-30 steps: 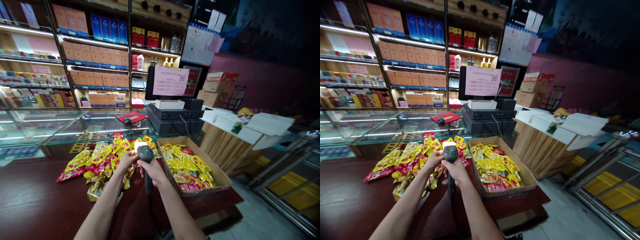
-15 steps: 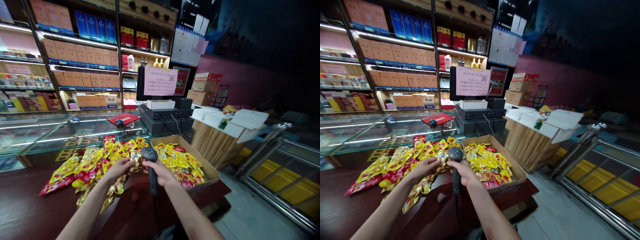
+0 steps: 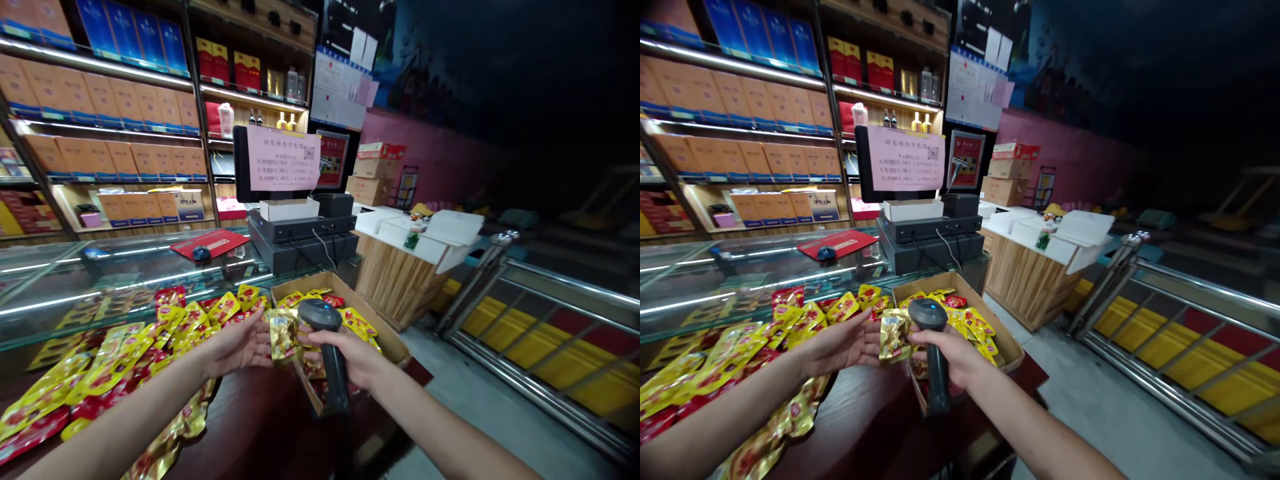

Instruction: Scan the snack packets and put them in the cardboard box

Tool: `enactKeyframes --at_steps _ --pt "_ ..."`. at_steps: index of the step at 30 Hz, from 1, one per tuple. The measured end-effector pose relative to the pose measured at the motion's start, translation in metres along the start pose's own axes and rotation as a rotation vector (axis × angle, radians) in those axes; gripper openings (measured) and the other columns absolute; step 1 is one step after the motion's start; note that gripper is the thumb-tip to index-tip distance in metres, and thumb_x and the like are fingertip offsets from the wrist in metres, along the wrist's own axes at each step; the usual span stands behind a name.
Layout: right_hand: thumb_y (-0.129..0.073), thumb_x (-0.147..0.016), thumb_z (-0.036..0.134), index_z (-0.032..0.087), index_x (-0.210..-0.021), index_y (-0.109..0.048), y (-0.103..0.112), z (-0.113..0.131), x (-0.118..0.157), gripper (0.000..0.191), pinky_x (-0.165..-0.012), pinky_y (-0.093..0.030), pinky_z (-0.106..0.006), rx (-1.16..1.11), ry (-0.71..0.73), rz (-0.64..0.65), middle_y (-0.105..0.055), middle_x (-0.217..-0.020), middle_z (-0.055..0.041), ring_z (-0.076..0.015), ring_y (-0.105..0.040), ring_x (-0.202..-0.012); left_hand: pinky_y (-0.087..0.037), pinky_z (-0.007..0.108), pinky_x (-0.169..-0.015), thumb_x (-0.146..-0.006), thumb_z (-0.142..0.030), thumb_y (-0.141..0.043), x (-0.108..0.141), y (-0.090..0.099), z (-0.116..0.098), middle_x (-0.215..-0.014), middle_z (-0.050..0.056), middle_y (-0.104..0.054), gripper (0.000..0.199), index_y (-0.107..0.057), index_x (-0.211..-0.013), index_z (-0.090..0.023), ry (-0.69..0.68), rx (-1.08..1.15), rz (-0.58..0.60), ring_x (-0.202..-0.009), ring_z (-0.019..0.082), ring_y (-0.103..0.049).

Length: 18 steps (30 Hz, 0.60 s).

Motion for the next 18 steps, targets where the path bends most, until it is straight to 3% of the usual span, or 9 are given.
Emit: enactKeyframes --at_steps 5,10,14,18 --pt "-0.076 -0.062 0.018 0.016 -0.094 -0.069 0.033 0.043 -0.022 0.033 -0.083 -0.053 -0.032 -0.017 0.08 -0.048 -0.068 -0.107 -0.0098 -0.0215 -0.064 -0.097 -0.046 0.038 -0.089 -0.084 -0.06 -0.038 -0.053 -0.007 -0.043 -0.115 0.017 -0.061 0.06 -0.056 -0.115 -0.012 -0.015 -0.015 -0.03 -0.103 0.025 -0.061" --pt "-0.073 -0.065 0.019 0.015 -0.092 -0.069 0.066 0.056 -0.04 0.027 -0.078 -0.054 -0.029 -0.029 0.054 -0.159 -0.066 -0.113 -0.0104 -0.0214 -0.062 -0.103 -0.046 0.039 -0.091 -0.085 -0.058 -0.04 -0.081 0.017 -0.061 -0.127 0.02 -0.051 0.061 -0.048 -0.12 -0.009 -0.057 0.073 -0.214 -0.108 0.025 -0.058" --pt "-0.072 -0.066 0.016 0.014 -0.095 -0.067 0.056 0.043 -0.035 0.029 -0.083 -0.054 -0.035 -0.082 0.003 -0.089 -0.062 -0.12 -0.0122 -0.0239 -0.059 -0.111 -0.047 0.037 -0.09 -0.083 -0.061 -0.042 -0.056 0.04 -0.047 -0.123 0.02 -0.053 0.062 -0.052 -0.117 -0.01 -0.057 0.021 -0.244 -0.107 0.024 -0.058" --pt "-0.072 -0.067 0.017 0.015 -0.097 -0.066 0.017 0.018 -0.018 0.03 -0.089 -0.052 -0.036 -0.076 -0.02 0.052 -0.062 -0.12 -0.0125 -0.0247 -0.058 -0.112 -0.049 0.035 -0.084 -0.079 -0.062 -0.047 0.013 0.067 -0.017 -0.126 0.014 -0.056 0.058 -0.058 -0.115 -0.017 -0.035 -0.116 -0.363 -0.105 0.024 -0.059"
Point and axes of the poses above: each hand's wrist, its own x-axis away from the middle knuckle, its own y-axis out of the back of the hand, z = x × y, the point moved 9 cm from there along -x, towards the middle knuckle
